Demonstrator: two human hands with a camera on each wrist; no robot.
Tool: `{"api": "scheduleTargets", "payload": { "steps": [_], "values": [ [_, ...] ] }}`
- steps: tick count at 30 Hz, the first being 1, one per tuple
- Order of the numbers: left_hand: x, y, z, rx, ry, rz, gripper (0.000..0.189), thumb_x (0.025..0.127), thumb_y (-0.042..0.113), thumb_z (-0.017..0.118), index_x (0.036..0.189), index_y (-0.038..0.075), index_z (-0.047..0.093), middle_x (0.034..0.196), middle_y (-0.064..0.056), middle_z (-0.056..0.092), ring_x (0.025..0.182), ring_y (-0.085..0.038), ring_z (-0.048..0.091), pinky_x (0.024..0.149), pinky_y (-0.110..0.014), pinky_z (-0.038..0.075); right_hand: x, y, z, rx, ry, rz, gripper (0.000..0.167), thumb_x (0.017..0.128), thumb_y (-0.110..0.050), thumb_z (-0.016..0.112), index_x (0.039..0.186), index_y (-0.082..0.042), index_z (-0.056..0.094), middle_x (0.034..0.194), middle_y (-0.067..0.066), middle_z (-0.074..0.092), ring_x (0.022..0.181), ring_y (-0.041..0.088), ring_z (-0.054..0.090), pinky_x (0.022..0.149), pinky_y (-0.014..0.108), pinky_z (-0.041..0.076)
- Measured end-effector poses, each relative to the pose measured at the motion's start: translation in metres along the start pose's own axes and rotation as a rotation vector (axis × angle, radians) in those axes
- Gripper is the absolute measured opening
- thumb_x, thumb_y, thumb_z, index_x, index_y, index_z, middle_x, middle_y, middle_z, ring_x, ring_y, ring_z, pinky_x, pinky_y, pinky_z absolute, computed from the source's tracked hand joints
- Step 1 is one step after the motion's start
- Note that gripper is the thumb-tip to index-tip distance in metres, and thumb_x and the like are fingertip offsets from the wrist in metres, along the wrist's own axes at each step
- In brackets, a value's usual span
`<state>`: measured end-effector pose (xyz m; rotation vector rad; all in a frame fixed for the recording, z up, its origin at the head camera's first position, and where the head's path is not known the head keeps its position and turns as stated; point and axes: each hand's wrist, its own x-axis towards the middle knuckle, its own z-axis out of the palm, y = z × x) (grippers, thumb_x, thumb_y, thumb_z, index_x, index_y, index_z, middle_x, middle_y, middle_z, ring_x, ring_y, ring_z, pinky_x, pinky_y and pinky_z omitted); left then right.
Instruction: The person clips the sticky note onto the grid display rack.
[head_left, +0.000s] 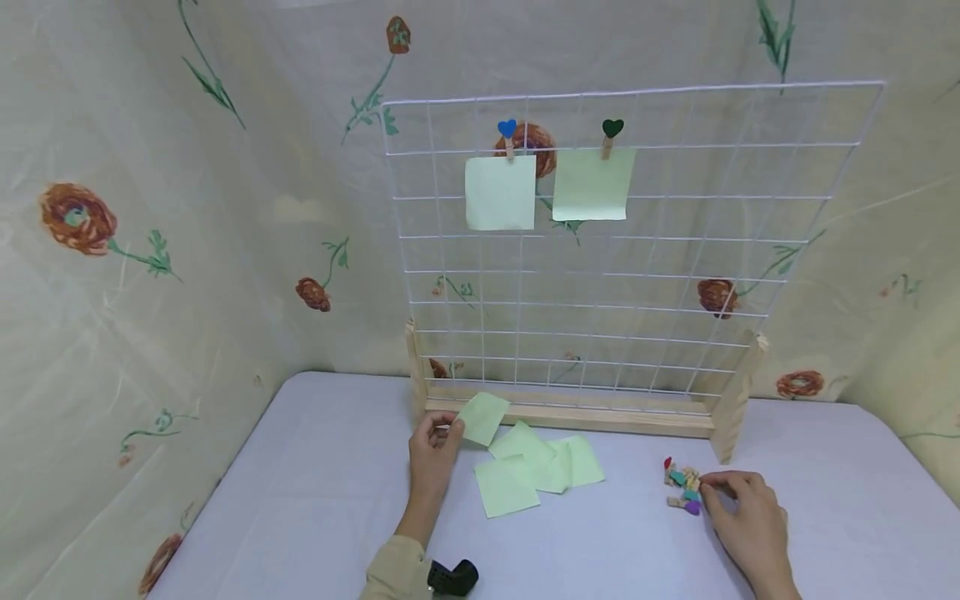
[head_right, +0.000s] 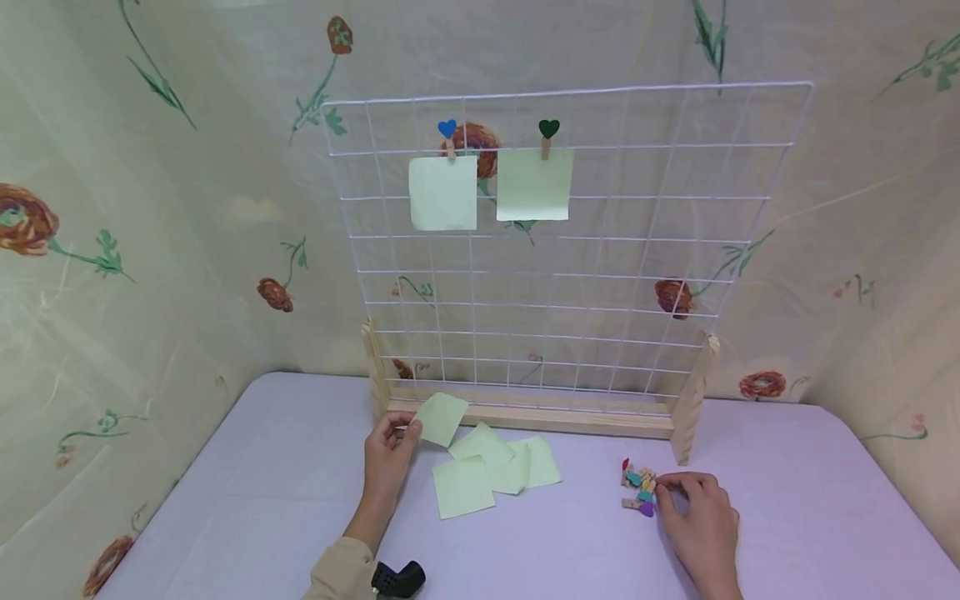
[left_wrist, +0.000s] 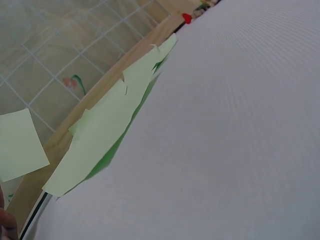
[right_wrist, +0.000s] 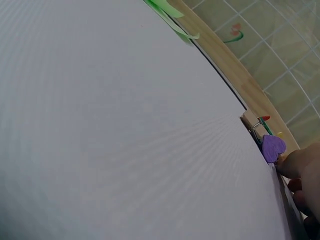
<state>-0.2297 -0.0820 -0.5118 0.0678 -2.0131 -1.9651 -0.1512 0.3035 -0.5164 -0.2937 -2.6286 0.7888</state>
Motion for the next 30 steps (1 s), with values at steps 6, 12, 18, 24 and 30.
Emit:
{"api": "scheduleTargets", "payload": {
  "steps": [6, 12, 18, 24, 30],
  "values": [
    [0.002, -0.003, 0.001, -0.033, 0.026, -0.015, 0.017, 0.087, 0.016, 0.068, 0.1, 0.006, 0.063, 0.1, -0.008, 0.061, 0.077, -0.012, 0.055, 0.067, -0.018, 0.047, 0.004, -0.005, 0.002, 0.007, -0.032, 0.033, 0.023, 0.092, -0.022, 0.055, 0.103, -0.006, 0.068, 0.104, 0.021, 0.06, 0.09, 0.03, 0.053, 0.07, 0.046, 0.027],
    [0.003, 0.002, 0.001, -0.047, 0.043, -0.027, 0.018, 0.087, 0.013, 0.067, 0.102, 0.003, 0.063, 0.103, -0.01, 0.061, 0.078, -0.013, 0.054, 0.067, -0.016, 0.046, 0.01, -0.009, 0.008, 0.001, -0.065, -0.033, 0.03, 0.094, -0.03, 0.055, 0.102, -0.004, 0.067, 0.102, 0.018, 0.06, 0.085, 0.027, 0.053, 0.067, 0.039, 0.024],
    [-0.004, 0.024, -0.001, -0.042, 0.027, -0.022, 0.018, 0.088, 0.007, 0.064, 0.102, -0.002, 0.061, 0.103, -0.015, 0.061, 0.079, -0.014, 0.054, 0.068, -0.016, 0.046, 0.011, -0.011, 0.011, -0.003, -0.058, -0.045, 0.037, 0.092, -0.038, 0.057, 0.1, -0.005, 0.068, 0.097, 0.015, 0.06, 0.083, 0.025, 0.051, 0.067, 0.039, 0.024],
    [0.0, 0.018, 0.0, -0.053, 0.036, -0.035, 0.018, 0.087, 0.009, 0.065, 0.103, 0.0, 0.061, 0.103, -0.013, 0.061, 0.081, -0.013, 0.055, 0.07, -0.016, 0.047, 0.011, -0.012, 0.01, -0.003, -0.069, -0.054, 0.034, 0.09, -0.04, 0.06, 0.094, -0.008, 0.069, 0.091, 0.01, 0.058, 0.08, 0.021, 0.048, 0.067, 0.038, 0.023],
    [0.005, 0.004, 0.003, -0.078, 0.042, -0.048, 0.021, 0.087, 0.016, 0.067, 0.104, 0.005, 0.062, 0.105, -0.009, 0.061, 0.083, -0.012, 0.055, 0.072, -0.017, 0.047, 0.008, -0.01, 0.001, 0.016, -0.161, -0.066, 0.039, 0.093, -0.042, 0.056, 0.102, -0.007, 0.067, 0.102, 0.013, 0.059, 0.089, 0.025, 0.052, 0.071, 0.04, 0.024]
  ]
}}
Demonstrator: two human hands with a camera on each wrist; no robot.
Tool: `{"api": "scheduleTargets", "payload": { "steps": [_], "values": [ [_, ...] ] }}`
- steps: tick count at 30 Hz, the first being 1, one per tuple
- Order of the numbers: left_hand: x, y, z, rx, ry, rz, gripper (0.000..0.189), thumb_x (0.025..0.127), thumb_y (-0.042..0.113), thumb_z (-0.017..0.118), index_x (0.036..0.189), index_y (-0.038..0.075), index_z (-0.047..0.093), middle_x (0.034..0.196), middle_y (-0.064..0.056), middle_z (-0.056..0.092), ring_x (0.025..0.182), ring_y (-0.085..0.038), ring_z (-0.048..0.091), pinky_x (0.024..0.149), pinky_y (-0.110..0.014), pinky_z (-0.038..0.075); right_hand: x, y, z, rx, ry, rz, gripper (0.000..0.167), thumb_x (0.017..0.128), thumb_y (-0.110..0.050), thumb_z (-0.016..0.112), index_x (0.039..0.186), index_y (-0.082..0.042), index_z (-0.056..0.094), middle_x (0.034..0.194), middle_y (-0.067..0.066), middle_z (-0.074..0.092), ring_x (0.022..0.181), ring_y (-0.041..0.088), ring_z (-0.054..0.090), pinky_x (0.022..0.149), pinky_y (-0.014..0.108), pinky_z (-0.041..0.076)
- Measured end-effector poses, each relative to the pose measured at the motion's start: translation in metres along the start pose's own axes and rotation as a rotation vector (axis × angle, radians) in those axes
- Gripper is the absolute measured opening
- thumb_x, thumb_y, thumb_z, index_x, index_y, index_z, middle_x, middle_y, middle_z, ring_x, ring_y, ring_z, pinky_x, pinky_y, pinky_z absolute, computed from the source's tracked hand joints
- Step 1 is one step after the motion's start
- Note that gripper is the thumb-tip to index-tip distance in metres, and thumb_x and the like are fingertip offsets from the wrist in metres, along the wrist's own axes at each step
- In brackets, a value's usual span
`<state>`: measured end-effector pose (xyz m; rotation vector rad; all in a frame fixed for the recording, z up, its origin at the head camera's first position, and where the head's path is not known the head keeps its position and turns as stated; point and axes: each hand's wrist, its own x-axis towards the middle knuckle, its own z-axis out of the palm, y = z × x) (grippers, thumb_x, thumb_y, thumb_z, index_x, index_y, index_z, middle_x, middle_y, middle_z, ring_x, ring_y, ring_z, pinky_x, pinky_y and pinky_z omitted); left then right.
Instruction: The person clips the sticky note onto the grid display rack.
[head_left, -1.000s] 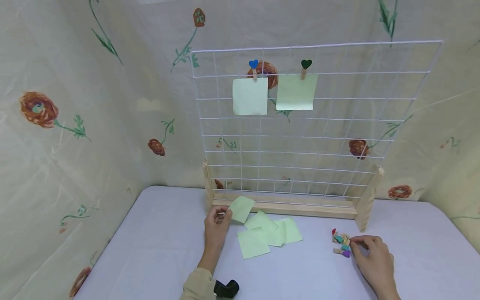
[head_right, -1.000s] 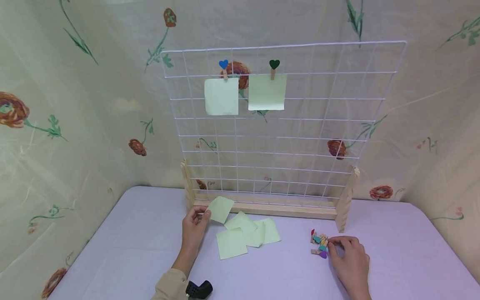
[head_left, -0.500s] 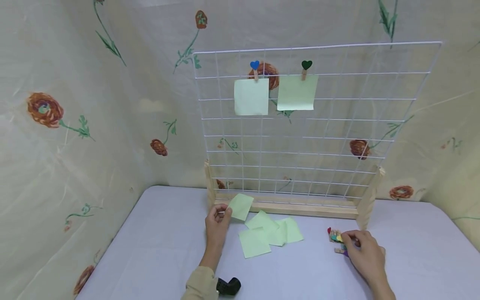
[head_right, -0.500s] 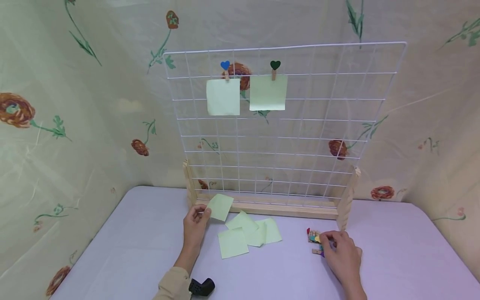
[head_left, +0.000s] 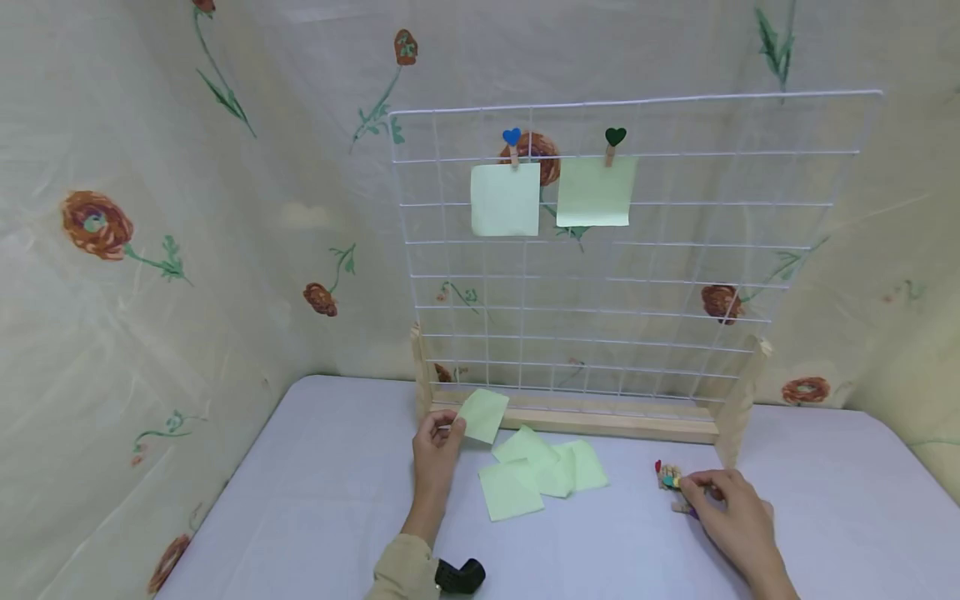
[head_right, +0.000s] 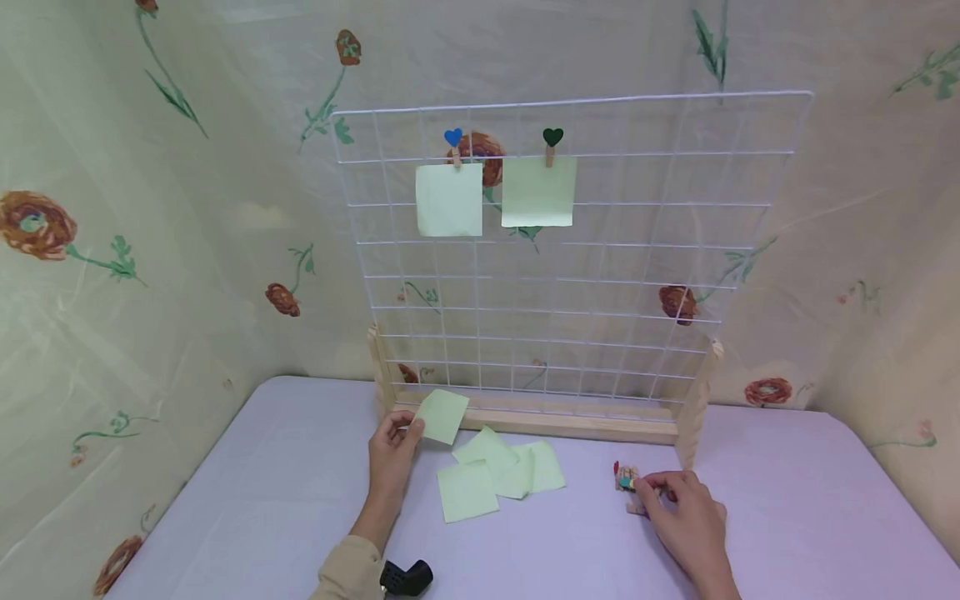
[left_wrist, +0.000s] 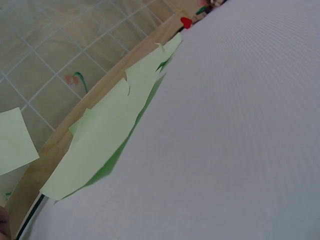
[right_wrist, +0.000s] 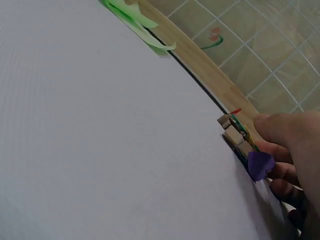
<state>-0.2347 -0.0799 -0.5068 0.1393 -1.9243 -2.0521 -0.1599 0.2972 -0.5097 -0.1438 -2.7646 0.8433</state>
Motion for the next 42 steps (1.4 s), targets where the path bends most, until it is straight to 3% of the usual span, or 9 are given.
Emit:
{"api": "scheduleTargets", "payload": {
  "steps": [2, 7, 10, 17, 19, 26, 32, 37, 42],
  "values": [
    [0.001, 0.001, 0.004, -0.02, -0.008, -0.002, 0.021, 0.087, 0.016, 0.067, 0.105, 0.005, 0.062, 0.105, -0.008, 0.061, 0.084, -0.012, 0.055, 0.072, -0.017, 0.048, -0.001, 0.002, -0.007, 0.019, -0.065, -0.016, 0.04, 0.092, -0.044, 0.056, 0.106, -0.007, 0.067, 0.108, 0.014, 0.057, 0.093, 0.024, 0.052, 0.074, 0.041, 0.028],
    [-0.006, 0.026, 0.016, -0.046, -0.048, -0.02, 0.02, 0.088, 0.011, 0.066, 0.104, 0.001, 0.061, 0.105, -0.009, 0.06, 0.086, -0.014, 0.056, 0.072, -0.017, 0.048, 0.001, 0.012, -0.025, 0.051, -0.232, -0.046, 0.039, 0.089, -0.044, 0.061, 0.111, -0.012, 0.065, 0.114, 0.008, 0.056, 0.096, 0.009, 0.05, 0.083, 0.036, 0.042],
    [-0.008, 0.038, 0.024, -0.064, -0.06, -0.019, 0.019, 0.087, 0.008, 0.065, 0.102, -0.002, 0.06, 0.103, -0.009, 0.06, 0.083, -0.014, 0.055, 0.07, -0.017, 0.046, 0.001, 0.016, -0.029, 0.065, -0.274, -0.05, 0.037, 0.088, -0.044, 0.063, 0.11, -0.014, 0.065, 0.113, 0.005, 0.055, 0.096, 0.001, 0.047, 0.085, 0.03, 0.043],
    [0.0, 0.031, 0.048, -0.085, -0.09, -0.033, 0.017, 0.087, 0.012, 0.067, 0.102, 0.004, 0.062, 0.103, -0.005, 0.06, 0.081, -0.012, 0.053, 0.068, -0.017, 0.046, 0.007, 0.017, -0.027, 0.081, -0.287, -0.059, 0.03, 0.086, -0.039, 0.067, 0.095, -0.011, 0.062, 0.09, 0.001, 0.056, 0.075, 0.0, 0.045, 0.064, 0.02, 0.04],
    [0.0, 0.032, 0.056, -0.079, -0.112, -0.011, 0.018, 0.087, 0.014, 0.067, 0.102, 0.005, 0.062, 0.103, -0.005, 0.06, 0.081, -0.011, 0.053, 0.068, -0.017, 0.047, 0.009, 0.016, -0.029, 0.091, -0.31, -0.068, 0.029, 0.085, -0.036, 0.068, 0.093, -0.01, 0.06, 0.083, -0.001, 0.056, 0.07, 0.001, 0.044, 0.061, 0.02, 0.038],
    [-0.001, 0.047, 0.084, -0.104, -0.16, 0.068, 0.02, 0.086, 0.016, 0.068, 0.101, 0.004, 0.062, 0.099, -0.004, 0.061, 0.08, -0.011, 0.053, 0.07, -0.019, 0.047, 0.024, 0.02, -0.043, 0.166, -0.404, -0.271, 0.014, 0.085, -0.015, 0.068, 0.094, -0.006, 0.061, 0.085, -0.002, 0.061, 0.073, -0.004, 0.051, 0.065, 0.018, 0.047],
    [0.0, 0.059, 0.103, -0.138, -0.216, 0.067, 0.018, 0.086, 0.019, 0.069, 0.101, 0.01, 0.063, 0.101, 0.0, 0.062, 0.081, -0.01, 0.054, 0.067, -0.018, 0.048, 0.033, 0.018, -0.047, 0.171, -0.541, -0.431, 0.014, 0.087, -0.006, 0.062, 0.1, 0.0, 0.062, 0.088, 0.002, 0.062, 0.077, -0.006, 0.05, 0.065, 0.019, 0.047],
    [0.001, 0.068, 0.115, -0.165, -0.237, 0.065, 0.018, 0.086, 0.019, 0.069, 0.101, 0.01, 0.063, 0.1, 0.0, 0.062, 0.079, -0.01, 0.056, 0.062, -0.018, 0.048, 0.041, 0.015, -0.052, 0.119, -0.607, -0.443, 0.02, 0.089, -0.003, 0.057, 0.106, 0.006, 0.06, 0.095, 0.005, 0.062, 0.082, -0.008, 0.049, 0.068, 0.019, 0.047],
    [0.004, 0.075, 0.121, -0.172, -0.245, 0.066, 0.02, 0.087, 0.021, 0.068, 0.102, 0.01, 0.062, 0.1, 0.001, 0.061, 0.079, -0.01, 0.055, 0.064, -0.019, 0.047, 0.052, 0.011, -0.057, 0.115, -0.647, -0.466, 0.016, 0.09, -0.004, 0.055, 0.104, 0.002, 0.061, 0.094, 0.003, 0.061, 0.083, -0.006, 0.049, 0.069, 0.02, 0.046]
  ]
}}
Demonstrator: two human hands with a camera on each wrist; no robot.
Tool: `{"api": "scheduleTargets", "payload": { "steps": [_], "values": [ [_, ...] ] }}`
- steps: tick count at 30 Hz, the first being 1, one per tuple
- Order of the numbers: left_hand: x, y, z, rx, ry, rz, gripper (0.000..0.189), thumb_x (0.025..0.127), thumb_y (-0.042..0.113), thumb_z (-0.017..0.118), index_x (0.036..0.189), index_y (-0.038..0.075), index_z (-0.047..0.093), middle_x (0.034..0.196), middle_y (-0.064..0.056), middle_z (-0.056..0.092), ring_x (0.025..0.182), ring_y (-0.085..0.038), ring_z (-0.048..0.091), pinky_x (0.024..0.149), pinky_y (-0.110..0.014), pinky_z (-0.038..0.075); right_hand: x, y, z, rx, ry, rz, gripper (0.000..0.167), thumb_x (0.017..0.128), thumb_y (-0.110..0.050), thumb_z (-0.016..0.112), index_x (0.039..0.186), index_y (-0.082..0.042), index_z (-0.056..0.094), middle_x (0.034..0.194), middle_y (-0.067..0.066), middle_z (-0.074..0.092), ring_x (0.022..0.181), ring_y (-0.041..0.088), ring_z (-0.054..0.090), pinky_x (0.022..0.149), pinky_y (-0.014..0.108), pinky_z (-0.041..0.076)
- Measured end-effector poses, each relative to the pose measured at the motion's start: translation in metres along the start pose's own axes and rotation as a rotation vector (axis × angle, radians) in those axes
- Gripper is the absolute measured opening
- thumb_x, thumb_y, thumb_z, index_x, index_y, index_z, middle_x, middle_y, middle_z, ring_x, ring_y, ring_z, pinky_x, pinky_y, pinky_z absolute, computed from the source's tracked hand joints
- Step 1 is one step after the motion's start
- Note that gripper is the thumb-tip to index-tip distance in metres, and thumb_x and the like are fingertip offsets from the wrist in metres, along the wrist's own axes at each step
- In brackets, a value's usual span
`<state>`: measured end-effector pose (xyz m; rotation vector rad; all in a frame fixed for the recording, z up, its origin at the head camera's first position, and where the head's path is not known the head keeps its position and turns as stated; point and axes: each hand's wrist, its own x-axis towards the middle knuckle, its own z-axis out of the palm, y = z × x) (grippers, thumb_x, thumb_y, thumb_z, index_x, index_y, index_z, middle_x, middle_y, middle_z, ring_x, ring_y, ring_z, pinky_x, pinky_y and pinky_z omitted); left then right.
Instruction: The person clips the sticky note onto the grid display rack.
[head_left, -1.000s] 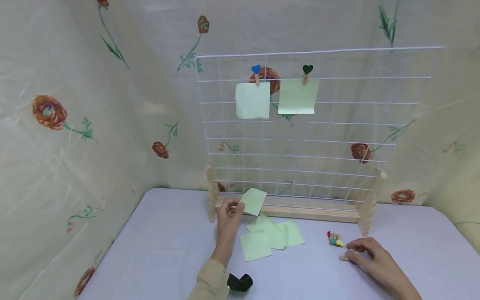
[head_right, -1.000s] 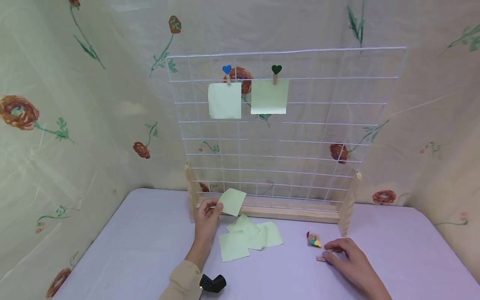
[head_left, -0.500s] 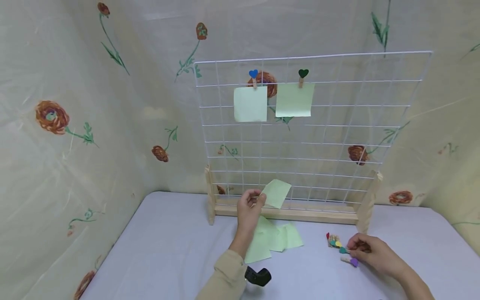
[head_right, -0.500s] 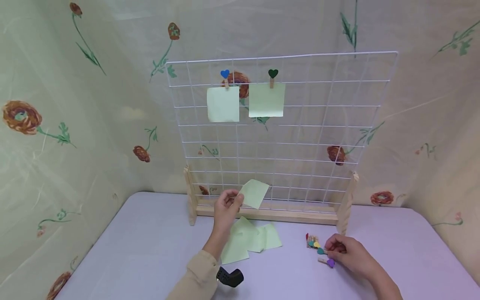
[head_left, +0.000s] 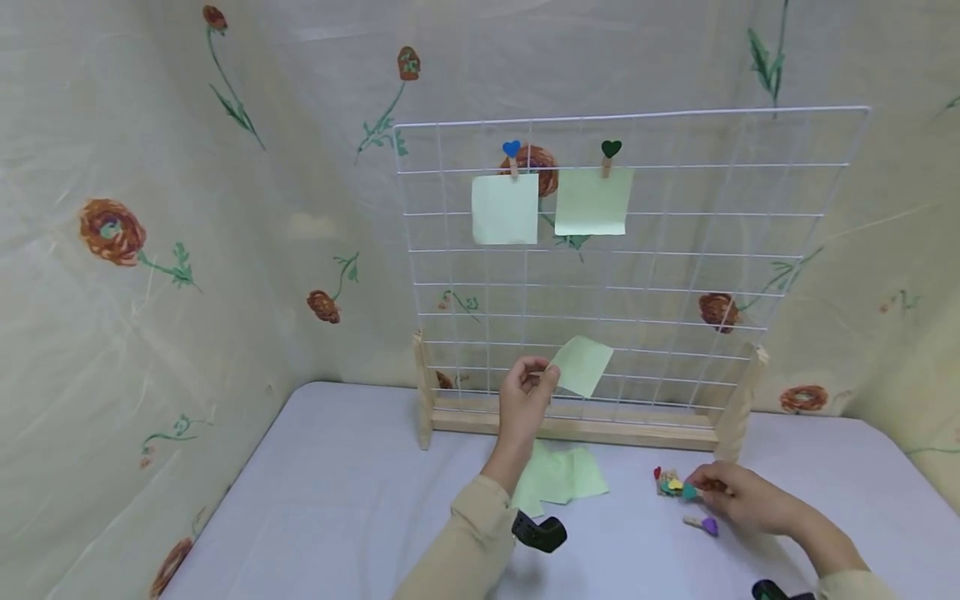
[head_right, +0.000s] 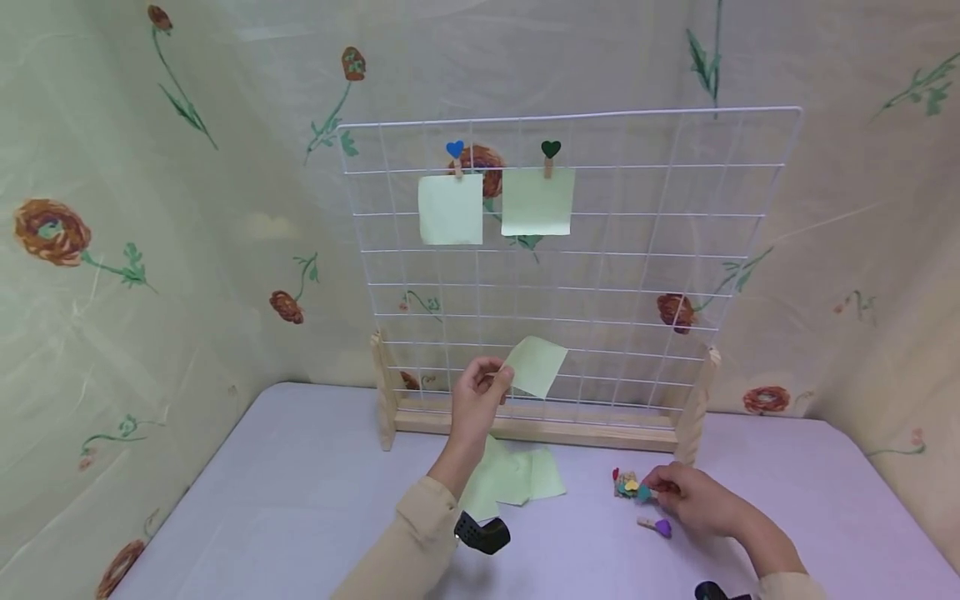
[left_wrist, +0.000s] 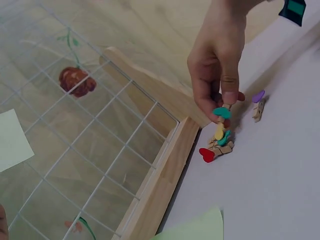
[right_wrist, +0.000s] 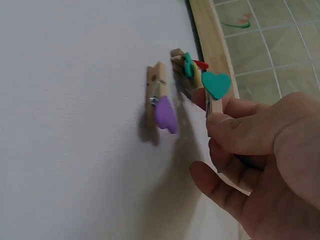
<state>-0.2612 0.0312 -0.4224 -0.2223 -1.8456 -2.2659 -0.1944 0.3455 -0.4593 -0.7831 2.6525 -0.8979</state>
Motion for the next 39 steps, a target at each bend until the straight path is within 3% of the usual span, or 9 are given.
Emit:
{"api": "scheduleTargets", "payload": {
  "steps": [5, 11, 15, 20, 23, 26, 29, 34, 39],
  "values": [
    [0.004, 0.004, 0.007, -0.04, -0.026, -0.006, 0.022, 0.087, 0.019, 0.068, 0.104, 0.007, 0.061, 0.1, 0.0, 0.061, 0.079, -0.009, 0.054, 0.069, -0.022, 0.05, 0.005, -0.006, -0.012, -0.022, 0.041, -0.024, 0.017, 0.092, -0.003, 0.054, 0.107, 0.004, 0.059, 0.096, 0.007, 0.059, 0.084, -0.007, 0.047, 0.068, 0.02, 0.046],
    [0.008, 0.008, 0.016, -0.055, -0.032, 0.023, 0.02, 0.086, 0.017, 0.068, 0.102, 0.006, 0.062, 0.098, 0.001, 0.061, 0.077, -0.009, 0.055, 0.07, -0.023, 0.052, 0.012, -0.019, -0.026, 0.015, 0.075, 0.105, 0.027, 0.098, -0.019, 0.05, 0.113, 0.003, 0.056, 0.101, 0.01, 0.059, 0.085, -0.003, 0.048, 0.069, 0.021, 0.049],
    [0.011, 0.01, 0.021, -0.052, -0.025, 0.031, 0.02, 0.085, 0.016, 0.068, 0.102, 0.006, 0.062, 0.097, 0.001, 0.061, 0.074, -0.008, 0.055, 0.064, -0.021, 0.05, 0.015, -0.022, -0.029, 0.024, 0.13, 0.132, 0.031, 0.099, -0.021, 0.049, 0.116, 0.004, 0.054, 0.106, 0.013, 0.06, 0.089, 0.001, 0.053, 0.069, 0.022, 0.051],
    [0.012, 0.014, 0.027, -0.062, -0.03, 0.016, 0.02, 0.085, 0.016, 0.068, 0.102, 0.006, 0.062, 0.095, 0.002, 0.062, 0.073, -0.008, 0.056, 0.06, -0.018, 0.047, 0.017, -0.025, -0.032, -0.039, 0.327, 0.096, 0.034, 0.1, -0.02, 0.047, 0.122, 0.006, 0.051, 0.106, 0.014, 0.063, 0.086, -0.003, 0.054, 0.07, 0.019, 0.05],
    [0.013, 0.017, 0.03, -0.073, -0.034, 0.008, 0.02, 0.085, 0.015, 0.069, 0.101, 0.006, 0.062, 0.095, 0.002, 0.061, 0.072, -0.007, 0.056, 0.06, -0.018, 0.047, 0.019, -0.029, -0.036, -0.027, 0.423, 0.02, 0.036, 0.101, -0.015, 0.041, 0.132, 0.004, 0.043, 0.099, 0.012, 0.057, 0.079, -0.001, 0.053, 0.067, 0.019, 0.049],
    [0.015, 0.021, 0.033, -0.081, -0.035, 0.0, 0.019, 0.085, 0.014, 0.068, 0.101, 0.006, 0.062, 0.093, 0.003, 0.061, 0.073, -0.007, 0.056, 0.06, -0.019, 0.046, 0.024, -0.033, -0.043, 0.028, 0.451, -0.075, 0.039, 0.102, -0.008, 0.036, 0.14, 0.0, 0.035, 0.089, 0.008, 0.049, 0.072, 0.008, 0.053, 0.063, 0.02, 0.048],
    [0.016, 0.024, 0.035, -0.089, -0.038, 0.003, 0.019, 0.086, 0.013, 0.068, 0.102, 0.005, 0.062, 0.092, 0.005, 0.06, 0.073, -0.007, 0.057, 0.059, -0.019, 0.046, 0.03, -0.039, -0.051, 0.038, 0.477, -0.139, 0.039, 0.101, -0.004, 0.035, 0.14, -0.002, 0.037, 0.083, 0.004, 0.048, 0.071, 0.012, 0.053, 0.062, 0.019, 0.048],
    [0.017, 0.027, 0.039, -0.11, -0.038, 0.017, 0.021, 0.085, 0.011, 0.068, 0.103, 0.002, 0.06, 0.091, 0.005, 0.06, 0.07, -0.007, 0.056, 0.058, -0.019, 0.045, 0.035, -0.051, -0.061, 0.023, 0.554, -0.11, 0.037, 0.1, -0.008, 0.042, 0.137, -0.002, 0.04, 0.089, -0.003, 0.055, 0.075, 0.005, 0.059, 0.065, 0.015, 0.051],
    [0.018, 0.03, 0.044, -0.133, -0.05, 0.029, 0.021, 0.085, 0.012, 0.068, 0.103, 0.004, 0.06, 0.092, 0.004, 0.06, 0.07, -0.008, 0.057, 0.059, -0.019, 0.046, 0.038, -0.058, -0.066, 0.059, 0.717, -0.101, 0.037, 0.095, -0.007, 0.054, 0.131, -0.005, 0.047, 0.089, -0.006, 0.063, 0.076, -0.004, 0.062, 0.067, 0.009, 0.05]
  ]
}}
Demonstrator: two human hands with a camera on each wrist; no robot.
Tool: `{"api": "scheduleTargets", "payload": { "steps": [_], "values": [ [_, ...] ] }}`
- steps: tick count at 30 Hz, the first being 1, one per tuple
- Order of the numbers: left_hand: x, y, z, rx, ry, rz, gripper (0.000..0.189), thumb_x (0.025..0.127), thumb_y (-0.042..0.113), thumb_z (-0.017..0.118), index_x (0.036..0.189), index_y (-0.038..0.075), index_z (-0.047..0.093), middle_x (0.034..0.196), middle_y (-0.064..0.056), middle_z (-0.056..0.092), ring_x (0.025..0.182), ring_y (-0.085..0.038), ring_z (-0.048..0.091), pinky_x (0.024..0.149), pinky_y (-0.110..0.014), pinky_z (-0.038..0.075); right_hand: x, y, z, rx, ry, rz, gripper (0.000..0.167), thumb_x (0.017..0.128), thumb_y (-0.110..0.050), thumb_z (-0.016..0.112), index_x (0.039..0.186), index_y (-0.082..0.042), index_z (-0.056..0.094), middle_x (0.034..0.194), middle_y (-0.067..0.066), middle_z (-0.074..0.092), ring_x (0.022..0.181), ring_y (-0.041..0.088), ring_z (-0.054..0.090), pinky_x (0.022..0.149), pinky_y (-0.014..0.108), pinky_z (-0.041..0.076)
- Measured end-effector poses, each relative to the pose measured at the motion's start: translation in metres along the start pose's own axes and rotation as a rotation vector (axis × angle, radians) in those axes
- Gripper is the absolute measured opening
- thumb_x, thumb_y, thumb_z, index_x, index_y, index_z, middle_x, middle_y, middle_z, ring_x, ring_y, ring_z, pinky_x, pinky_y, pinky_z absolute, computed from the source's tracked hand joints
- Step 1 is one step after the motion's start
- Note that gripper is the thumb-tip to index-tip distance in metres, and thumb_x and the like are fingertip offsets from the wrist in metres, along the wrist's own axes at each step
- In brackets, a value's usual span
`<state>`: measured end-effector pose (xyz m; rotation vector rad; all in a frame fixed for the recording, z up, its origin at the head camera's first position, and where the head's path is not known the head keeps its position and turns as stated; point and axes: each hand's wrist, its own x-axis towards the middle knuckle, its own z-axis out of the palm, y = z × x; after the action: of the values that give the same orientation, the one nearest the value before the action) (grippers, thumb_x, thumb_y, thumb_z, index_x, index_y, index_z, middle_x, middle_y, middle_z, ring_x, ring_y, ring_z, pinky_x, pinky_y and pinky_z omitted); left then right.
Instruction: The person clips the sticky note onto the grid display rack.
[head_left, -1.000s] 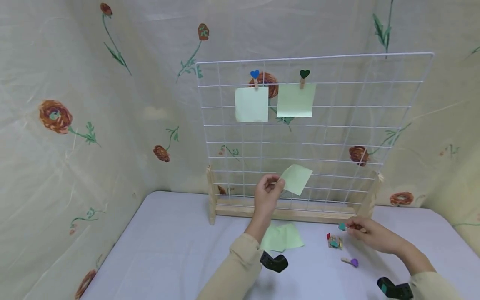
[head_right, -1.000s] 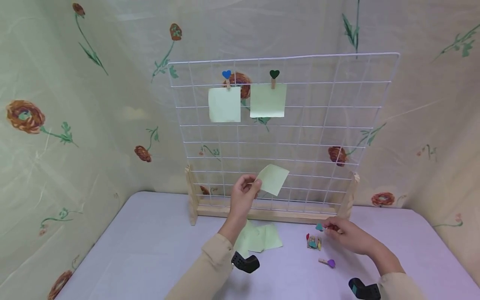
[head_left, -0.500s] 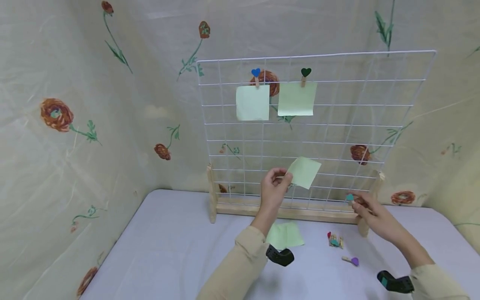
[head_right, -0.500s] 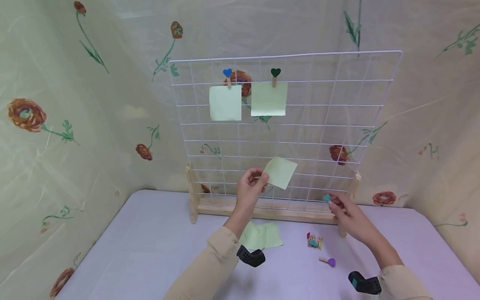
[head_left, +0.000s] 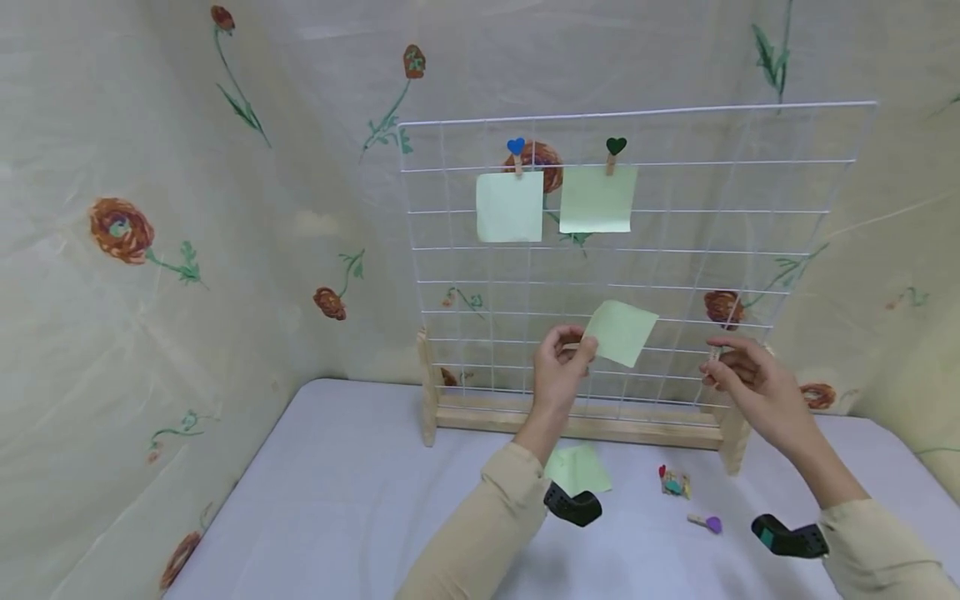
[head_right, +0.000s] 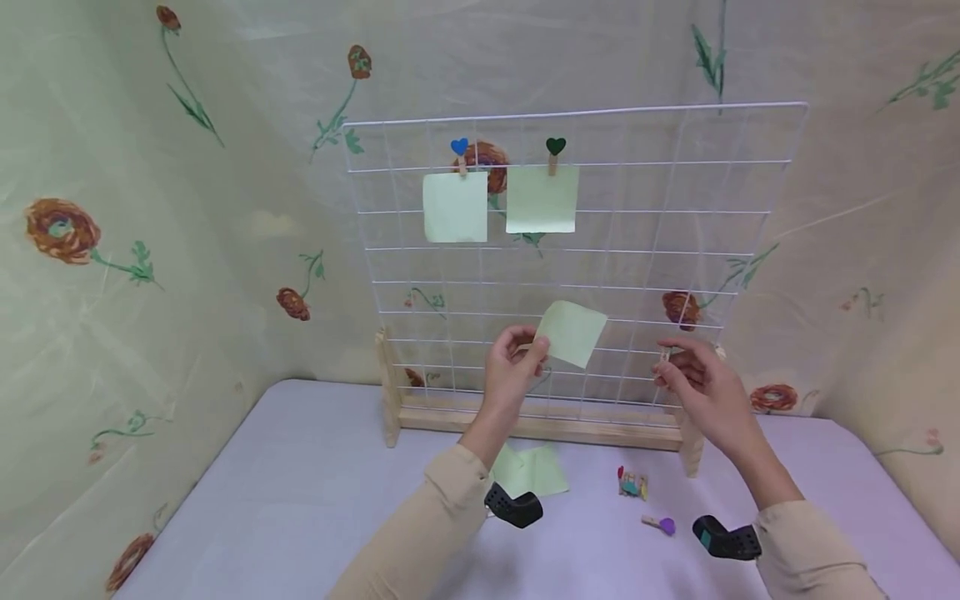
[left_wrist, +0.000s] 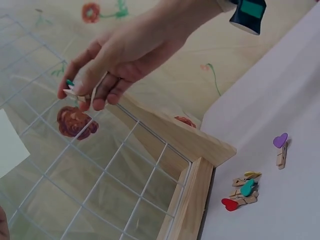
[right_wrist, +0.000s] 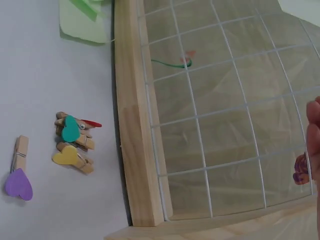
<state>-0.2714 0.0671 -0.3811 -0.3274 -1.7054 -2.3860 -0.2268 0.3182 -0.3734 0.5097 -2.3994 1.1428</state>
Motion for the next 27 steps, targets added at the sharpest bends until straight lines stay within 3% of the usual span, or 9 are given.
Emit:
{"api": "scheduleTargets", "payload": {
  "steps": [3, 8, 14, 20, 27],
  "values": [
    [0.001, 0.002, 0.003, 0.002, -0.013, 0.0, 0.019, 0.086, 0.013, 0.068, 0.102, 0.007, 0.061, 0.093, 0.005, 0.059, 0.071, -0.009, 0.057, 0.059, -0.019, 0.046, 0.003, -0.002, -0.002, 0.029, 0.076, 0.005, 0.036, 0.094, -0.006, 0.055, 0.129, -0.007, 0.05, 0.09, -0.015, 0.066, 0.076, -0.006, 0.063, 0.067, 0.007, 0.05],
    [0.005, 0.009, 0.008, 0.017, -0.016, 0.012, 0.016, 0.087, 0.016, 0.068, 0.101, 0.012, 0.062, 0.094, 0.007, 0.06, 0.072, -0.012, 0.058, 0.058, -0.019, 0.045, 0.013, -0.009, -0.008, 0.048, 0.11, -0.013, 0.035, 0.093, -0.003, 0.055, 0.128, -0.004, 0.052, 0.093, -0.028, 0.064, 0.077, -0.011, 0.063, 0.066, 0.007, 0.05],
    [0.008, 0.019, 0.014, 0.027, -0.032, 0.014, 0.016, 0.087, 0.016, 0.068, 0.101, 0.011, 0.062, 0.093, 0.008, 0.06, 0.074, -0.009, 0.059, 0.062, -0.02, 0.046, 0.023, -0.025, -0.012, 0.08, 0.132, -0.048, 0.034, 0.091, 0.001, 0.057, 0.124, 0.001, 0.052, 0.094, -0.024, 0.065, 0.076, -0.009, 0.064, 0.065, 0.007, 0.05],
    [0.01, 0.024, 0.017, 0.034, -0.008, 0.029, 0.016, 0.086, 0.015, 0.069, 0.1, 0.01, 0.062, 0.09, 0.008, 0.059, 0.072, -0.01, 0.059, 0.061, -0.02, 0.047, 0.031, -0.035, -0.013, 0.048, 0.127, -0.016, 0.032, 0.091, -0.006, 0.059, 0.123, -0.002, 0.056, 0.095, -0.029, 0.064, 0.076, -0.009, 0.064, 0.066, 0.006, 0.049],
    [0.013, 0.029, 0.024, -0.005, -0.025, 0.041, 0.017, 0.086, 0.013, 0.068, 0.101, 0.008, 0.061, 0.091, 0.008, 0.06, 0.072, -0.01, 0.06, 0.061, -0.02, 0.047, 0.041, -0.045, -0.015, 0.039, 0.168, -0.027, 0.029, 0.089, -0.009, 0.063, 0.116, 0.0, 0.056, 0.098, -0.019, 0.062, 0.076, -0.006, 0.063, 0.067, 0.006, 0.05]
  ]
}}
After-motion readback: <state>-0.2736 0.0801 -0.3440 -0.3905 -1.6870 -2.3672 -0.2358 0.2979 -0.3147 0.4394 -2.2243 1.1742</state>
